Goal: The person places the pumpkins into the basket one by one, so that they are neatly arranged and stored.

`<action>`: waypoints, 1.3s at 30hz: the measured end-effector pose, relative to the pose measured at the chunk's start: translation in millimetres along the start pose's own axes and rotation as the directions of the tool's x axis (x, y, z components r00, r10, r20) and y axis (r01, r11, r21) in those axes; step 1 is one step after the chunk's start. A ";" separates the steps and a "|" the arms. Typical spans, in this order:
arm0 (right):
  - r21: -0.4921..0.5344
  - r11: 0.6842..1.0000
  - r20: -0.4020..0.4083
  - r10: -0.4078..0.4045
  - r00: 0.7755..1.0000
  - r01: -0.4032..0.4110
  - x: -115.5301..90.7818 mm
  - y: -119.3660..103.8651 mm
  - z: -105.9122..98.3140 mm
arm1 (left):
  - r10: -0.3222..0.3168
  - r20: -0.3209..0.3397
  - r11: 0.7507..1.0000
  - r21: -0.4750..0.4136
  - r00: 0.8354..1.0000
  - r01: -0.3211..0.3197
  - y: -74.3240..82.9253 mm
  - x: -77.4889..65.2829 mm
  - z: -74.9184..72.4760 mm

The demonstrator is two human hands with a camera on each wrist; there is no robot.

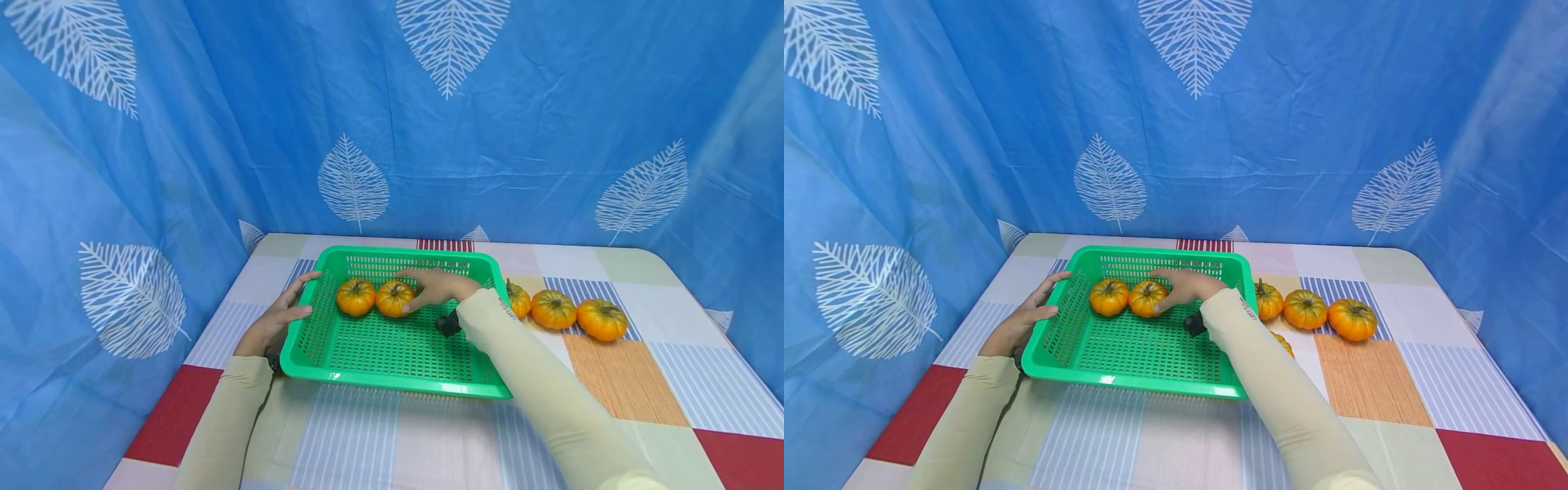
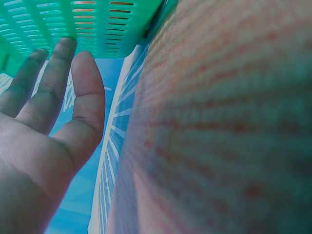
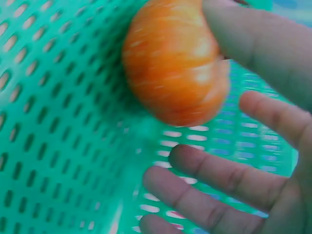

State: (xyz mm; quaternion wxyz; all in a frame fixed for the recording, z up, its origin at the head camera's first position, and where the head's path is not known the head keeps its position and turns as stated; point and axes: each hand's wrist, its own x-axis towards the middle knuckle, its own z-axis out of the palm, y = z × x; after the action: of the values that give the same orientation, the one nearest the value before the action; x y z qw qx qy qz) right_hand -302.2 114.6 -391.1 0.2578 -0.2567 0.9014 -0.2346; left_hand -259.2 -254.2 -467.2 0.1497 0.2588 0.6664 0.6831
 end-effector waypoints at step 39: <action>0.121 0.930 -0.306 -0.298 0.904 0.347 -92.6 -9.2 -37.1 | 0.021 -0.009 0.999 0.035 1.000 -0.021 -0.4 1.4 -1.0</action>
State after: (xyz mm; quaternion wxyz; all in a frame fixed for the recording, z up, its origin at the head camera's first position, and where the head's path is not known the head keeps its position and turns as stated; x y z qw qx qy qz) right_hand -252.7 172.6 -326.0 0.1053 -0.3433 0.8501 -0.3853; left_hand -261.0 -254.3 -467.4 0.1349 0.2649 0.6760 0.6742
